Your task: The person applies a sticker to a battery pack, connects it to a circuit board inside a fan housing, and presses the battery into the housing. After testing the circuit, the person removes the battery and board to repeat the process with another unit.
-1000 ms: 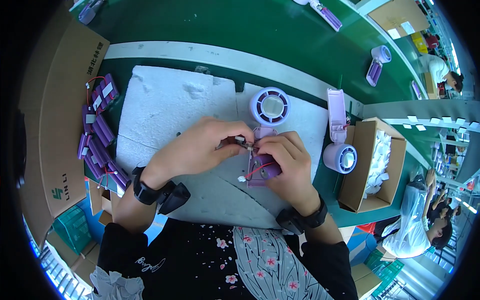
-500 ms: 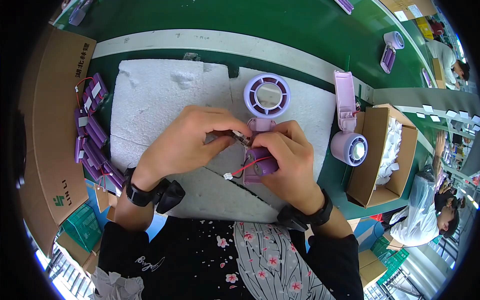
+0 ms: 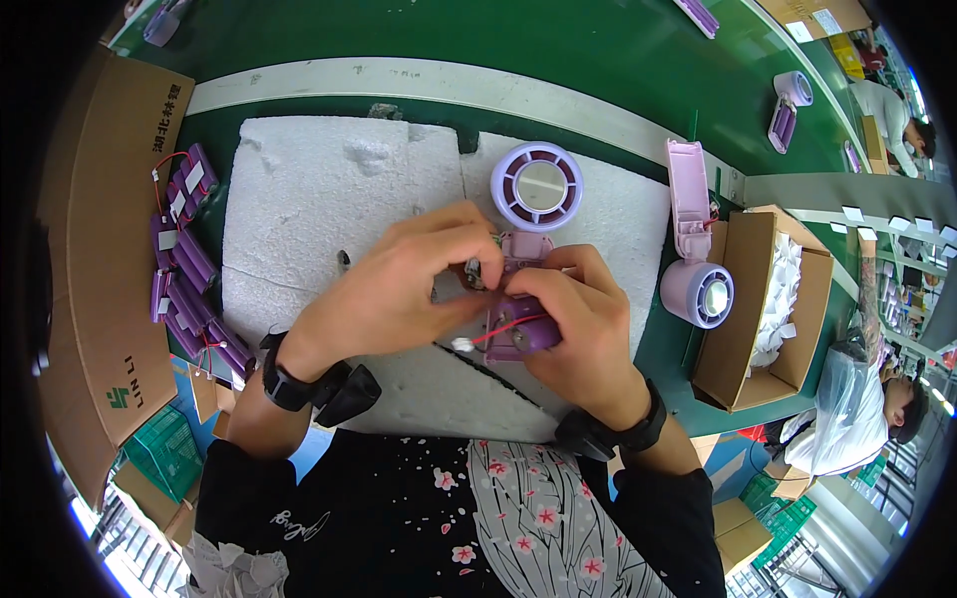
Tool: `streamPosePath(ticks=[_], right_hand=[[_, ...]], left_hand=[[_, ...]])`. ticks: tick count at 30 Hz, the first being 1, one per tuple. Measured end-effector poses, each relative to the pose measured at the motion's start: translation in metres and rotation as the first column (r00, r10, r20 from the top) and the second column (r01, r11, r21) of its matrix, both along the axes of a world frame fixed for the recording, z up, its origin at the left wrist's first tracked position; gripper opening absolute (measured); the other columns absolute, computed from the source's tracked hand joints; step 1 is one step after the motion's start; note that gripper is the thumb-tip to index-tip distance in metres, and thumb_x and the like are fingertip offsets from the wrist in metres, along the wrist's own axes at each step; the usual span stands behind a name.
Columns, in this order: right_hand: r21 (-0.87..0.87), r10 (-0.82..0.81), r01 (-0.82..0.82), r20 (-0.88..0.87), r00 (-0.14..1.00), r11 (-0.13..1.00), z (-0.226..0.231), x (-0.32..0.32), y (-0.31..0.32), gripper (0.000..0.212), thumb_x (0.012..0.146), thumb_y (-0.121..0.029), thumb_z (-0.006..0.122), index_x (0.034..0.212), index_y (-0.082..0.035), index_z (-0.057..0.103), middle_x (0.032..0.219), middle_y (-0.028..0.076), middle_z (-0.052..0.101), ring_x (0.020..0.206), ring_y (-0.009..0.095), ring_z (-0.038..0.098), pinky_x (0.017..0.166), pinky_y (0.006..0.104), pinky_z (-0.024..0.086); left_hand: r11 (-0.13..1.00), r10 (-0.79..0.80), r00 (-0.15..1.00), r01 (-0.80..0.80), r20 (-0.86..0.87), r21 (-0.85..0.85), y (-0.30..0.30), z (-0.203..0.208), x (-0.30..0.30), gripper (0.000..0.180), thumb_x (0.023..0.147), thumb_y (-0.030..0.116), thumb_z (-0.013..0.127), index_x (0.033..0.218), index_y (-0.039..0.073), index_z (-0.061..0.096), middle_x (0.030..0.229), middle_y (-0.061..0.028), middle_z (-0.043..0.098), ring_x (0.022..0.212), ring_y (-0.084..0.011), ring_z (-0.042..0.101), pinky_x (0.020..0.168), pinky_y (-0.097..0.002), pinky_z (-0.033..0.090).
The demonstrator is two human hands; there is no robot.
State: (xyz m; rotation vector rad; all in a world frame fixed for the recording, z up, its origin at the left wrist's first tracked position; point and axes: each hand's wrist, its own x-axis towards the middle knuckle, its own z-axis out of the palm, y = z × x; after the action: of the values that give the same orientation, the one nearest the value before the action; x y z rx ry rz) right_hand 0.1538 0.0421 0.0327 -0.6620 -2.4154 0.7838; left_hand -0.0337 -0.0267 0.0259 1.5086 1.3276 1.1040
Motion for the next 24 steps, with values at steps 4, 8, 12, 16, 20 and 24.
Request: streamPosePath(ticks=[4,8,12,16,20,24], right_hand=[[-0.379,-0.174,0.070,-0.248,0.953,0.923,-0.011,0.016,0.005,0.022,0.073,-0.004,0.080,0.084,-0.004,0.061,0.076,0.008,0.063,0.077,0.017,0.061,0.061,0.0277,0.049],[-0.583,-0.287,0.093,-0.251,0.924,0.807,-0.011,0.024,0.009,0.023,0.091,-0.021,0.068,0.088,-0.001,0.055,0.075,0.006,0.060,0.063,0.013,0.056,0.056,0.0243,0.044],[-0.618,-0.287,0.177,-0.082,0.954,0.766,-0.002,0.018,0.008,0.030,0.096,-0.029,0.059,0.091,0.000,0.057,0.075,0.006,0.059,0.055,0.013,0.053,0.052,0.0235,0.040],[-0.408,-0.100,0.077,-0.035,0.994,0.910,-0.007,0.021,0.013,0.029,0.097,-0.026,0.058,0.090,0.002,0.061,0.074,0.006,0.059,0.057,0.013,0.055,0.051,0.0244,0.039],[-0.161,-0.015,0.010,-0.028,1.000,0.987,-0.009,0.017,0.015,0.016,0.087,-0.014,0.070,0.088,0.001,0.067,0.072,0.009,0.057,0.055,0.017,0.057,0.048,0.0273,0.041],[-0.051,0.043,-0.044,-0.009,0.999,0.998,-0.005,0.009,0.010,0.013,0.082,-0.012,0.073,0.085,-0.001,0.067,0.073,0.009,0.057,0.054,0.022,0.056,0.047,0.0305,0.043]], left_hand=[[0.999,-0.011,1.000,0.012,0.012,-0.031,0.000,0.000,-0.004,0.022,0.072,-0.011,0.068,0.087,0.004,0.064,0.091,-0.0080,0.060,0.082,-0.0241,0.062,0.070,-0.0317,0.051],[0.997,-0.035,0.998,0.038,0.049,-0.060,0.000,0.000,-0.007,0.023,0.072,-0.010,0.071,0.090,0.004,0.066,0.092,-0.0067,0.061,0.083,-0.0201,0.062,0.070,-0.0294,0.051],[0.990,-0.029,0.989,0.049,0.142,-0.135,0.000,0.001,-0.009,0.021,0.074,-0.007,0.074,0.092,0.003,0.068,0.092,-0.0051,0.061,0.084,-0.0155,0.061,0.069,-0.0272,0.051],[0.977,-0.035,0.976,0.079,0.216,-0.200,0.001,0.002,-0.008,0.016,0.079,-0.001,0.076,0.093,0.001,0.069,0.091,-0.0042,0.060,0.085,-0.0131,0.060,0.068,-0.0258,0.050],[0.978,-0.010,0.964,0.065,0.266,-0.200,0.002,0.003,-0.007,0.013,0.084,0.005,0.075,0.094,-0.001,0.069,0.090,-0.0044,0.060,0.083,-0.0120,0.060,0.067,-0.0247,0.049],[0.973,0.053,0.942,0.026,0.331,-0.231,0.001,-0.006,-0.006,0.014,0.087,0.009,0.074,0.094,-0.002,0.069,0.088,-0.0046,0.060,0.078,-0.0110,0.059,0.064,-0.0239,0.048]])
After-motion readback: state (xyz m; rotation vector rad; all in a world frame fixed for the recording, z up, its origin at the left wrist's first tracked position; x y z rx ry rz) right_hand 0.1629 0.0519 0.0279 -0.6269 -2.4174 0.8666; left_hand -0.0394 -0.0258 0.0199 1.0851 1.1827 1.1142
